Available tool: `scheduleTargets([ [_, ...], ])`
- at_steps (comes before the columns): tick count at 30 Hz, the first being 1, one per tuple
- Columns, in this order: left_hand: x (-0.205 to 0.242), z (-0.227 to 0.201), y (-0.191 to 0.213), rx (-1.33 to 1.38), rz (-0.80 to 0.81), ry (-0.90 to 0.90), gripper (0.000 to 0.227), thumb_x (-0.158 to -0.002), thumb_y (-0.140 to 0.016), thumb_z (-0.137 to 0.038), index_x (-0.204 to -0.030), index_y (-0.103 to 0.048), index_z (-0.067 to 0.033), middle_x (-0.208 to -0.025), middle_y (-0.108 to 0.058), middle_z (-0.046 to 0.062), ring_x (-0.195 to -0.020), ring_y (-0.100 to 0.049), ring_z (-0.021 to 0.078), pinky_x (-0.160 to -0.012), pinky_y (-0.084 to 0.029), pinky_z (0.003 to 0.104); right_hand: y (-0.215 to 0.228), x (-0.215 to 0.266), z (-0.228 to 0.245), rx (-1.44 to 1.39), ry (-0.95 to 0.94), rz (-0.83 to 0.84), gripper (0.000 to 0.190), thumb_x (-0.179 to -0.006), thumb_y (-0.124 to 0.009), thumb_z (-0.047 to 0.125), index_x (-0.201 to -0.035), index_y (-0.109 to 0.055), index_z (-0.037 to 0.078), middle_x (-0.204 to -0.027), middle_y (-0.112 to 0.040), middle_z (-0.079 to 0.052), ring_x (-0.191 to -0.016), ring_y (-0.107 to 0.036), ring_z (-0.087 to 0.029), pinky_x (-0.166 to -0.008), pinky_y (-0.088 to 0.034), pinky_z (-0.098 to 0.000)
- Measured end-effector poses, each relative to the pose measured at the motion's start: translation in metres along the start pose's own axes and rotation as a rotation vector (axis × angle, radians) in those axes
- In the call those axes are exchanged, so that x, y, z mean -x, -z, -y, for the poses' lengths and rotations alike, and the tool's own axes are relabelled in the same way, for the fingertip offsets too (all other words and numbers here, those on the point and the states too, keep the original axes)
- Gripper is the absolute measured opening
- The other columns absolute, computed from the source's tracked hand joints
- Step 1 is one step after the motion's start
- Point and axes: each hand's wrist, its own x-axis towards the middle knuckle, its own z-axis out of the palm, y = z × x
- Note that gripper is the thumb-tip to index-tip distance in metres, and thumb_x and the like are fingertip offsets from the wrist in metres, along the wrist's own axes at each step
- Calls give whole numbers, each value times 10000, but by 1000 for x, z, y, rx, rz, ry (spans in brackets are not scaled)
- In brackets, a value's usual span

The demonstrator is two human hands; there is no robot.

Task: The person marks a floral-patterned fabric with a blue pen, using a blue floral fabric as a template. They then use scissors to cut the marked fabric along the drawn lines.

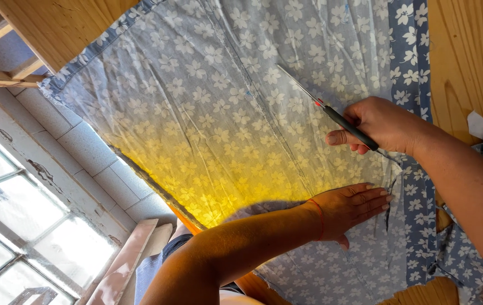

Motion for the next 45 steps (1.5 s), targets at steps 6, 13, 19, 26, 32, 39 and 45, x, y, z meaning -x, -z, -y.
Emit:
scheduleTargets([
  [6, 0, -1, -2, -24, -12, 3, 1466, -1034, -500, -1169, -1948, -69, -107, -2039, -24, 90, -1875, 0, 309, -1518, -22, 536, 1, -10, 8, -22, 36, -2, 377, -965, -1030, 300, -1015, -849, -28, -839, -865, -251, -761, -822, -347, -815, -641, -502],
  [13, 0, -2, -1, -12, 1, 9, 1446, -1040, -495, -1154, -1943, -53, -115, -2045, -37, 81, -1874, 9, 311, -1512, -8, 540, -1, -9, 10, 5, 47, -29, 393, -983, -1021, 326, -904, -849, -19, -779, -868, -231, -788, -890, -373, -858, -690, -526],
  [19, -1, -1, -1, -4, -3, 13, 1458, -1039, -522, -1158, -1945, -51, -117, -2046, -32, 75, -1873, 16, 305, -1511, -8, 537, 2, -14, 26, -21, 28, -16, 388, -977, -992, 306, -1133, -871, -28, -946, -904, -262, -789, -863, -353, -825, -688, -485],
  [26, -1, 0, 1, 2, 6, 5, 1461, -1041, -500, -1160, -1944, -36, -110, -2047, -15, 88, -1876, 19, 308, -1507, 5, 541, 5, -16, 30, 4, 28, -27, 377, -984, -993, 330, -1104, -884, -11, -845, -868, -251, -775, -846, -366, -834, -675, -519],
  [32, -5, -2, -6, -3, -5, 5, 1467, -1029, -511, -1169, -1948, -57, -119, -2045, -23, 81, -1877, 6, 303, -1505, -6, 538, 6, -16, 42, -26, 48, -22, 354, -991, -988, 302, -1093, -892, -23, -883, -883, -242, -757, -838, -341, -815, -664, -486],
  [39, -5, -3, -7, -17, -7, 9, 1465, -1029, -488, -1180, -1950, -48, -129, -2046, -15, 75, -1878, 9, 306, -1507, -5, 541, 6, -19, 53, 28, 57, -35, 380, -1001, -974, 357, -1114, -866, 11, -880, -874, -234, -762, -849, -345, -774, -658, -483],
  [45, -2, -1, -5, -9, -12, 2, 1459, -1041, -483, -1169, -1948, -45, -114, -2045, -6, 95, -1877, 24, 313, -1509, 13, 545, 6, -18, 58, -59, 54, -40, 313, -1007, -995, 246, -1089, -885, -35, -856, -854, -249, -708, -799, -328, -757, -670, -477],
])
